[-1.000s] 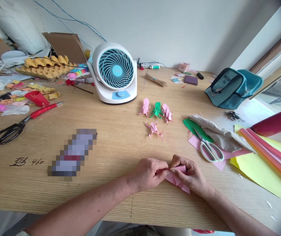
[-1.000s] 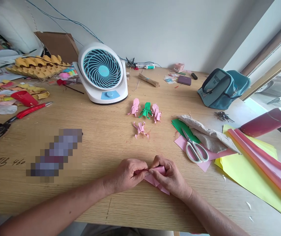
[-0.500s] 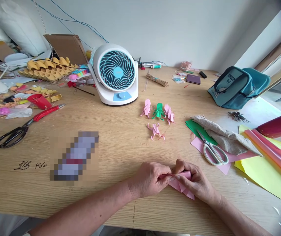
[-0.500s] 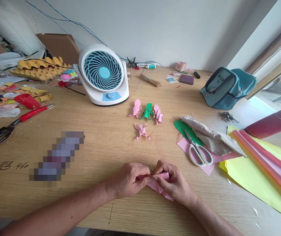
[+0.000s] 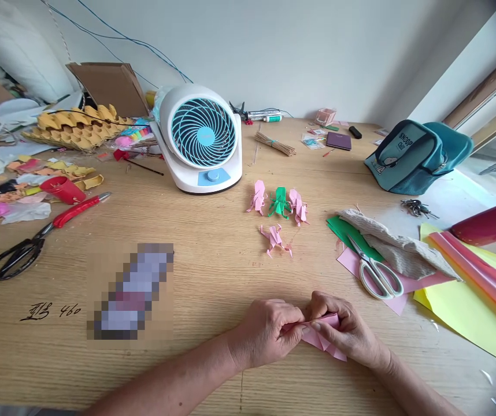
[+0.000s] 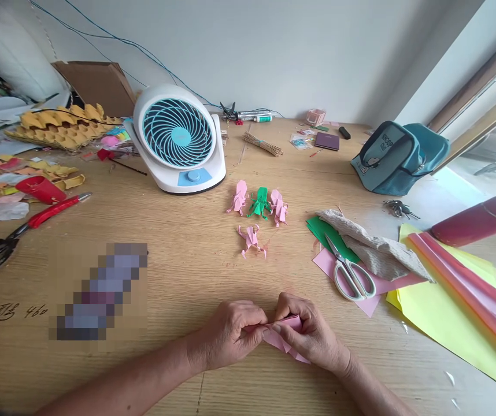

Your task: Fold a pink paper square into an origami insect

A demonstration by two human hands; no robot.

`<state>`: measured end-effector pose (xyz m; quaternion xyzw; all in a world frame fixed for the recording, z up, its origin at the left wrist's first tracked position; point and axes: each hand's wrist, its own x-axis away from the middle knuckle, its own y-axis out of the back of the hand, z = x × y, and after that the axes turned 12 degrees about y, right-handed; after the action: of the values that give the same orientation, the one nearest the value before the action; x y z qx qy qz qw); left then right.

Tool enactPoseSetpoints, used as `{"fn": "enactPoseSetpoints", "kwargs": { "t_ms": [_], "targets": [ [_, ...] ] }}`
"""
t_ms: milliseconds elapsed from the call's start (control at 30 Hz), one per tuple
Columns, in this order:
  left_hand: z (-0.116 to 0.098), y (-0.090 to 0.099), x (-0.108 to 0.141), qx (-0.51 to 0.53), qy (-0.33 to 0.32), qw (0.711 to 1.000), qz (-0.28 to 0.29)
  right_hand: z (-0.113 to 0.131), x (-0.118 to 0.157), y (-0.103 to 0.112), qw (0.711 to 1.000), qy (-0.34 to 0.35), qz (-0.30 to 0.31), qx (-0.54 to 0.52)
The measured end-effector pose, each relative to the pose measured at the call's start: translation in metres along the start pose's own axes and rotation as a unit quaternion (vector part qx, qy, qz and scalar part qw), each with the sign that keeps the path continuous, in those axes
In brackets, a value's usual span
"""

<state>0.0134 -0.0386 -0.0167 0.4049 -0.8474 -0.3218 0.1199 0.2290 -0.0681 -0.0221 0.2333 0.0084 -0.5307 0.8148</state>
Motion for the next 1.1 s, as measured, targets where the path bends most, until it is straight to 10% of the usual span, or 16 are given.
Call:
{"fn": "enactPoseSetpoints", "kwargs": {
  "t_ms": [800, 1100],
  "targets": [
    [-0.002, 0.006, -0.004, 0.041, 0.006, 0.999, -0.001, 0.009, -0.013, -0.003, 0.998, 0.058, -0.002, 0.035],
    [0.001, 0.019, -0.019, 0.057, 0.08, 0.995, -0.014, 0.003, -0.02, -0.005, 0.989, -0.045, -0.107, -0.088]
  ]
}}
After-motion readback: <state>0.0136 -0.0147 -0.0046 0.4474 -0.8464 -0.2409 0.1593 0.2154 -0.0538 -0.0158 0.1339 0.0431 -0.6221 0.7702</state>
